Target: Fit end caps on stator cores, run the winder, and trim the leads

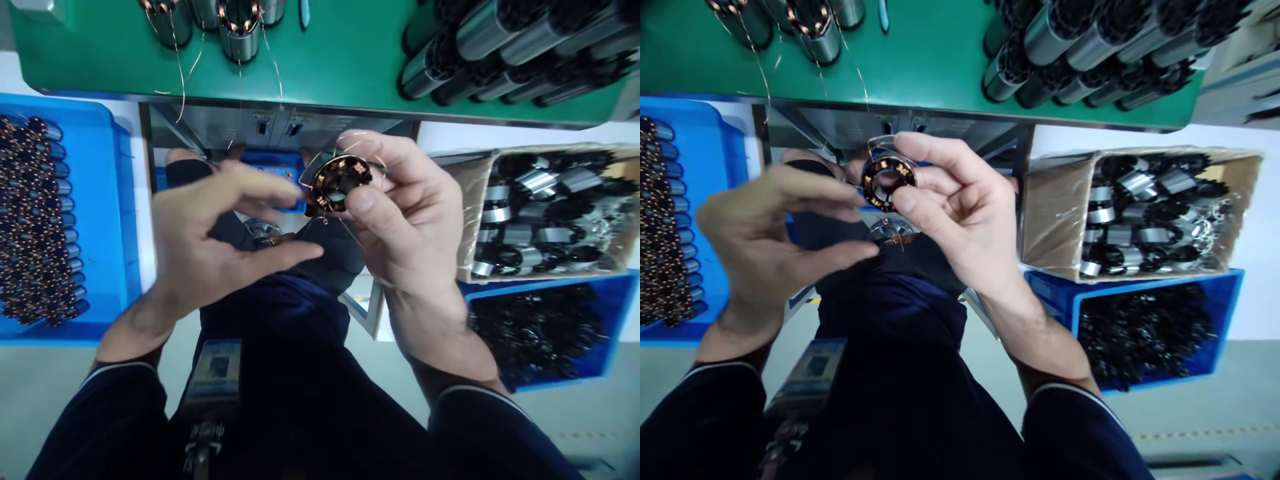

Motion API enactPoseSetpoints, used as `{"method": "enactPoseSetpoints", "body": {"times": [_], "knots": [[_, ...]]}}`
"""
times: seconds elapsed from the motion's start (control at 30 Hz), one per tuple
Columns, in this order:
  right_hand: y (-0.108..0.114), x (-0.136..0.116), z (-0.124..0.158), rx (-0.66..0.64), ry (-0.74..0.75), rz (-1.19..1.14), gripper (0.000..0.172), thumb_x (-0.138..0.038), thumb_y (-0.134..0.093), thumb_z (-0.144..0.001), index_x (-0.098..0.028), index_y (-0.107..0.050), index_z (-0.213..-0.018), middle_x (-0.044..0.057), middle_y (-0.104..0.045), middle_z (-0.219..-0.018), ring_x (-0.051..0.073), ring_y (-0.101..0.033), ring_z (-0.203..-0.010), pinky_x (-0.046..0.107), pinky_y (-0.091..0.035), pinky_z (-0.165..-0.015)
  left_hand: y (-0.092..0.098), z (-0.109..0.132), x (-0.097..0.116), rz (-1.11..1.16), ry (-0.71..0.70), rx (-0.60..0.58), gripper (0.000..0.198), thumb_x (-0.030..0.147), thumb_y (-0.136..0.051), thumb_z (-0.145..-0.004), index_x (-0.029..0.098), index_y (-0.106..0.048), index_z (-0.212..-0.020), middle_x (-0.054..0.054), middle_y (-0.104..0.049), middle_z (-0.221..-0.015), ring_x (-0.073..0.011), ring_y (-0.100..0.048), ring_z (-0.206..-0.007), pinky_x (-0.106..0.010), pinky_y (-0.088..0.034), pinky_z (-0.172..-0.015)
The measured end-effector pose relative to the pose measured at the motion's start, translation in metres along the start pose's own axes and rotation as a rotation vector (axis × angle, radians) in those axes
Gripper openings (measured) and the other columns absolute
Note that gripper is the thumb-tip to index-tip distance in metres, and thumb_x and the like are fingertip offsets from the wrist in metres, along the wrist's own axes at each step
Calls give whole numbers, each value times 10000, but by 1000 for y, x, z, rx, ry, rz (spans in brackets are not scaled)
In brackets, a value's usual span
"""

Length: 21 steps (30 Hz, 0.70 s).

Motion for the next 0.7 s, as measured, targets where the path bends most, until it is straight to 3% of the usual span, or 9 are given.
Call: {"method": "enactPoseSetpoints", "body": {"times": [0.1,0.17,0.27,0.33,0.4,0.47,0.53,0.63,0.7], "knots": [[-2,5,0,-6,5,-30,553,-600,-1033,-1052,-511,-862,-1570,-7,-912,-1537,373,-809,-1637,496,-762,-1333,-13,6,7,-20,35,49,121,249,-1013,-1131,353,-951,-1137,75,-990,-1132,-193,-952,-935,-386,-814,-876],[-1,8,-1,-32,-24,-37,672,-693,-1016,-1047,-494,-823,-1659,10,-904,-1583,390,-816,-1616,519,-778,-1295,-20,10,-1,-43,17,-25,160,221,-922,-1185,349,-961,-1098,55,-992,-1128,-200,-962,-972,-371,-802,-889],[10,11,1,-27,-81,13,859,-863,-1002,-971,-468,-791,-1705,61,-943,-1448,450,-855,-1502,603,-816,-1171,-24,25,-40,-18,69,-135,125,238,-943,-1142,332,-983,-1070,29,-988,-1064,-210,-959,-923,-336,-778,-839],[19,11,4,-21,-97,34,724,-800,-1018,-993,-453,-833,-1600,58,-951,-1351,427,-894,-1387,595,-816,-1139,-21,35,-69,7,188,-134,88,259,-980,-1086,322,-989,-1025,21,-974,-986,-212,-934,-833,-326,-755,-765],[23,9,7,-49,-74,39,482,-656,-996,-1083,-453,-852,-1495,28,-944,-1374,368,-913,-1350,554,-789,-1194,-16,38,-80,24,267,-70,31,326,-1020,-1059,313,-1000,-1038,-3,-969,-986,-225,-925,-841,-349,-773,-773],[19,8,8,-64,-23,69,399,-605,-989,-1109,-472,-847,-1457,8,-935,-1437,345,-905,-1399,542,-743,-1297,-14,30,-69,41,250,-1,173,454,-1068,-1056,320,-1010,-1147,-48,-981,-1144,-269,-949,-1028,-426,-831,-913],[13,10,7,-13,6,132,511,-715,-995,-1069,-489,-832,-1498,20,-925,-1499,368,-880,-1471,543,-721,-1346,-20,17,-49,66,199,42,260,554,-1050,-1096,341,-990,-1233,-72,-956,-1360,-309,-935,-1280,-509,-845,-1081],[8,18,5,86,3,172,758,-860,-967,-1004,-485,-776,-1635,52,-893,-1605,415,-851,-1525,549,-776,-1239,-38,5,-32,217,128,148,178,517,-939,-1212,341,-933,-1187,-32,-910,-1493,-277,-901,-1412,-514,-826,-1187],[11,22,7,104,22,137,815,-842,-950,-1022,-520,-708,-1730,38,-878,-1637,407,-859,-1498,532,-808,-1096,-53,9,-40,342,124,153,225,501,-875,-1262,318,-890,-1133,-10,-910,-1491,-243,-905,-1402,-482,-819,-1197]]}}
Point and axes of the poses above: each hand's wrist, its own z-axis away from the middle knuckle, its own y-axis out of the back of the hand, x = y × z, the point moved 4 cm from there along -z, towards the middle knuckle
